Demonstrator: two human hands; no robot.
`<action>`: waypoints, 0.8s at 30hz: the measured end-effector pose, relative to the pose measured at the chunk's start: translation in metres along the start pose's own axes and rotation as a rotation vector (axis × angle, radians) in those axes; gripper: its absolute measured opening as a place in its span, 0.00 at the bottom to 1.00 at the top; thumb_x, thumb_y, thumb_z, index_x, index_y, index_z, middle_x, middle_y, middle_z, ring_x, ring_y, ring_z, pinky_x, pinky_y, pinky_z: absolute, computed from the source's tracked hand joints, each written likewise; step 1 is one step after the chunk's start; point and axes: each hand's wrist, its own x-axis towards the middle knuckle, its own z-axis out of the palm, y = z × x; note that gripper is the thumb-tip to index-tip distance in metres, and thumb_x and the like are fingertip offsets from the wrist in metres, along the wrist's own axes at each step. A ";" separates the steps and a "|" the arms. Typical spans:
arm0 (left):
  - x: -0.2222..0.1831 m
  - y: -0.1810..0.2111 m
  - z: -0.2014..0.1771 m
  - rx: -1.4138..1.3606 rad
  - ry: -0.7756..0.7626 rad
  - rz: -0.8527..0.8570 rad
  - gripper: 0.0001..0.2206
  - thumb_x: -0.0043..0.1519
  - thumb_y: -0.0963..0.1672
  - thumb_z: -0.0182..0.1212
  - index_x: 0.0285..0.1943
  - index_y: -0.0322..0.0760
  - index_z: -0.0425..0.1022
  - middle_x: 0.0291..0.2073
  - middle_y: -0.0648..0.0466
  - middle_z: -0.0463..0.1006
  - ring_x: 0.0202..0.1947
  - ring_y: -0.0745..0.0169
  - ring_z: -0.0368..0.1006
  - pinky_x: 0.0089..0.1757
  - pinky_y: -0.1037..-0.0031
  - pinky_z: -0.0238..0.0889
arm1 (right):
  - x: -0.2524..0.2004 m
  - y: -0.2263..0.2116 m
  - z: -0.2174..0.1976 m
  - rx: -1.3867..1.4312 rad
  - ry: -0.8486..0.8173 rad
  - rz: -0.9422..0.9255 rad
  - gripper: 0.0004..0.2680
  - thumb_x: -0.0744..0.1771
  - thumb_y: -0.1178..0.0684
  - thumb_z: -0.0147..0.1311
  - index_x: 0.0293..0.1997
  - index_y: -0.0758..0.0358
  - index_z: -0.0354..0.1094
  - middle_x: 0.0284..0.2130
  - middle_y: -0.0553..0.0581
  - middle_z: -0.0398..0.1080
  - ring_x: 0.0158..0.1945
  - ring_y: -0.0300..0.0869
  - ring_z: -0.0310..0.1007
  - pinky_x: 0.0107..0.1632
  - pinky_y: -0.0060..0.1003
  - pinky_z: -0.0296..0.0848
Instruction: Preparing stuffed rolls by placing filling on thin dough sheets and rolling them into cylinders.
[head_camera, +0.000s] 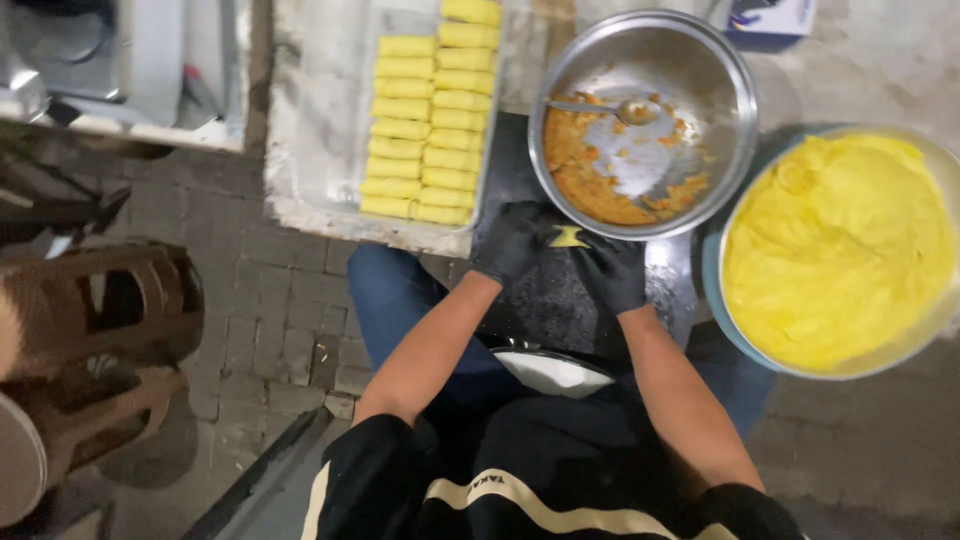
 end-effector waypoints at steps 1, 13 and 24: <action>0.000 0.001 -0.004 0.017 0.013 -0.009 0.09 0.60 0.50 0.62 0.39 0.46 0.81 0.35 0.49 0.80 0.39 0.43 0.76 0.39 0.61 0.70 | -0.002 0.009 0.007 0.014 -0.006 -0.018 0.11 0.62 0.52 0.66 0.48 0.47 0.76 0.45 0.47 0.77 0.51 0.45 0.74 0.60 0.44 0.64; -0.032 -0.007 -0.002 0.253 -0.129 0.267 0.12 0.57 0.51 0.63 0.43 0.45 0.77 0.36 0.52 0.78 0.38 0.50 0.75 0.40 0.61 0.65 | -0.003 0.004 -0.006 0.053 -0.103 -0.023 0.09 0.63 0.49 0.65 0.45 0.53 0.77 0.42 0.53 0.77 0.49 0.48 0.76 0.54 0.43 0.69; -0.037 0.013 0.045 0.392 -0.319 0.186 0.16 0.57 0.47 0.58 0.53 0.41 0.76 0.50 0.45 0.75 0.57 0.39 0.66 0.54 0.45 0.53 | -0.033 0.039 0.009 -0.026 0.052 0.151 0.07 0.67 0.50 0.59 0.47 0.56 0.75 0.39 0.55 0.76 0.48 0.51 0.73 0.57 0.42 0.67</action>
